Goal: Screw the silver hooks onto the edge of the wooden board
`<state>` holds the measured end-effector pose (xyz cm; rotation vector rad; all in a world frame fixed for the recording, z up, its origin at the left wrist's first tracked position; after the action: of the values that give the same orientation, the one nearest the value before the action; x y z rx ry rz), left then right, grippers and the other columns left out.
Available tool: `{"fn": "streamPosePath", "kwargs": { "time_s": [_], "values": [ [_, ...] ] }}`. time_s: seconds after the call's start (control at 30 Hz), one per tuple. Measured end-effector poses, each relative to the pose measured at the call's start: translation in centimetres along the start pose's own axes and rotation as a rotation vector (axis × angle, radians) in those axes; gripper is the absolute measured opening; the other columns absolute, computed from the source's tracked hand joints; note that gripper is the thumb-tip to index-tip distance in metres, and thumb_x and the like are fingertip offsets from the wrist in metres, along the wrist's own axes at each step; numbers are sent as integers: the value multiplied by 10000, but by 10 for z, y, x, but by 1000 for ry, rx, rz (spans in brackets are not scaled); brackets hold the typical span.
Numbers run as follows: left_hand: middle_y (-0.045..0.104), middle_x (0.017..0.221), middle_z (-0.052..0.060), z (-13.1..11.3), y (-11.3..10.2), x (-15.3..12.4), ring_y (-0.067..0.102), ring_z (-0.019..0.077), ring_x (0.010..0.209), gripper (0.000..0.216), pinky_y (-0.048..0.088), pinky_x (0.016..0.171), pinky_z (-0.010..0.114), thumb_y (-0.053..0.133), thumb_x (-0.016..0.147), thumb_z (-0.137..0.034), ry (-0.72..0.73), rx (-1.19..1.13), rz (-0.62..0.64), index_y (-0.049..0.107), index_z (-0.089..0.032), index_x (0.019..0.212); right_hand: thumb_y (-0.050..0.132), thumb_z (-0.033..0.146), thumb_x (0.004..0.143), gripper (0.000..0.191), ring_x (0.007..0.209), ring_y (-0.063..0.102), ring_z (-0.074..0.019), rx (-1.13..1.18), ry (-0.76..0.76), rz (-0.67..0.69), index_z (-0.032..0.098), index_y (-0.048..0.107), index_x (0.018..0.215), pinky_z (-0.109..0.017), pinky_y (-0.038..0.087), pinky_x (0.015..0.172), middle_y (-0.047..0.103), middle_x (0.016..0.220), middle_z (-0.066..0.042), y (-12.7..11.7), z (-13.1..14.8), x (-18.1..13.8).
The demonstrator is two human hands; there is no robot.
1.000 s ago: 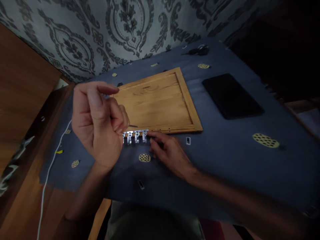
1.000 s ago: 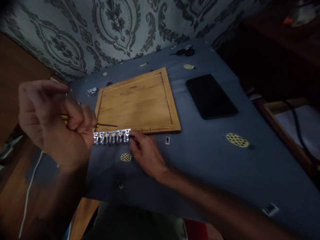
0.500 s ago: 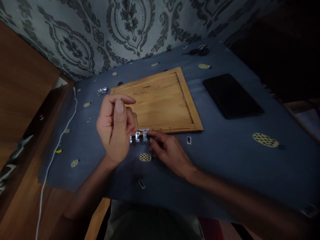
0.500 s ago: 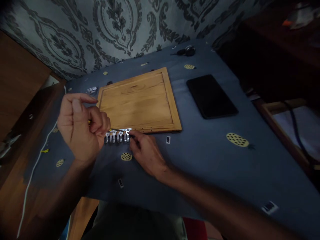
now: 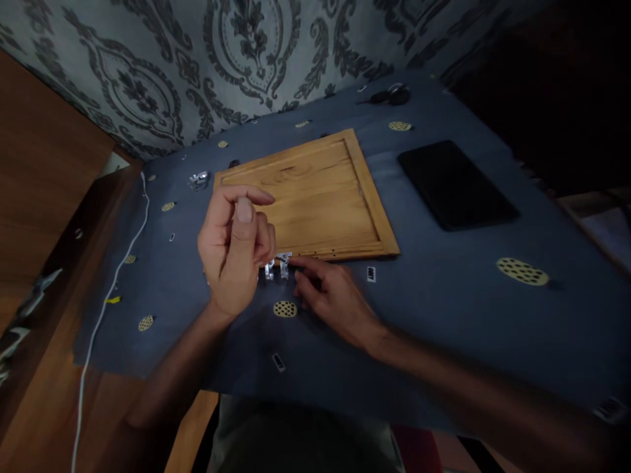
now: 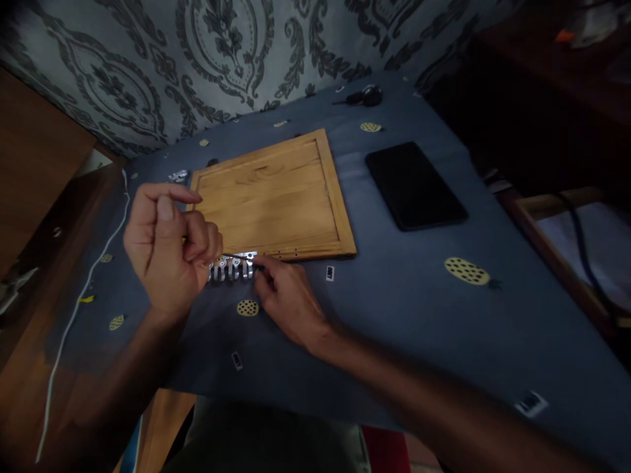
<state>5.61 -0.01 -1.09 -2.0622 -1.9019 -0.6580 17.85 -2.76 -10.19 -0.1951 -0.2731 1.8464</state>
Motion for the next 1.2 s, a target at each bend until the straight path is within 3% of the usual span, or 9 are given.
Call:
{"fn": "streamPosePath", "kwargs": {
  "time_s": [0.43, 0.63, 1.2],
  "values": [
    [310, 447, -111, -1, -1, -3, 254, 53, 346, 158, 267, 377, 190, 608, 967, -369, -72, 31, 20, 620, -219, 919, 493, 157, 911, 354, 548, 618, -164, 6, -17, 8, 150, 722, 1182, -264, 456, 539, 682, 640, -11, -1, 1, -1],
    [306, 444, -114, -4, 1, 0, 239, 51, 344, 162, 259, 371, 184, 655, 937, -375, -37, 11, -27, 616, -224, 897, 501, 150, 908, 349, 574, 631, -155, 3, -33, 2, 179, 726, 1174, -254, 466, 569, 677, 641, 4, -1, 0, -1],
    [291, 445, -108, -3, 2, -1, 226, 48, 348, 162, 265, 371, 183, 621, 961, -360, -39, 13, -4, 632, -213, 893, 495, 137, 902, 356, 586, 634, -160, 14, -37, -3, 189, 739, 1156, -260, 472, 586, 699, 676, -6, -1, 3, -1]
  ]
}}
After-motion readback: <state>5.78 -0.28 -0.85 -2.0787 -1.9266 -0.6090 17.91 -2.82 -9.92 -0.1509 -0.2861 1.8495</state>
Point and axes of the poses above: each hand's wrist, its own x-axis towards the middle knuckle, its own y-axis out of the palm, z = x × y, the point moved 2 cm from there along x, towards the middle knuckle
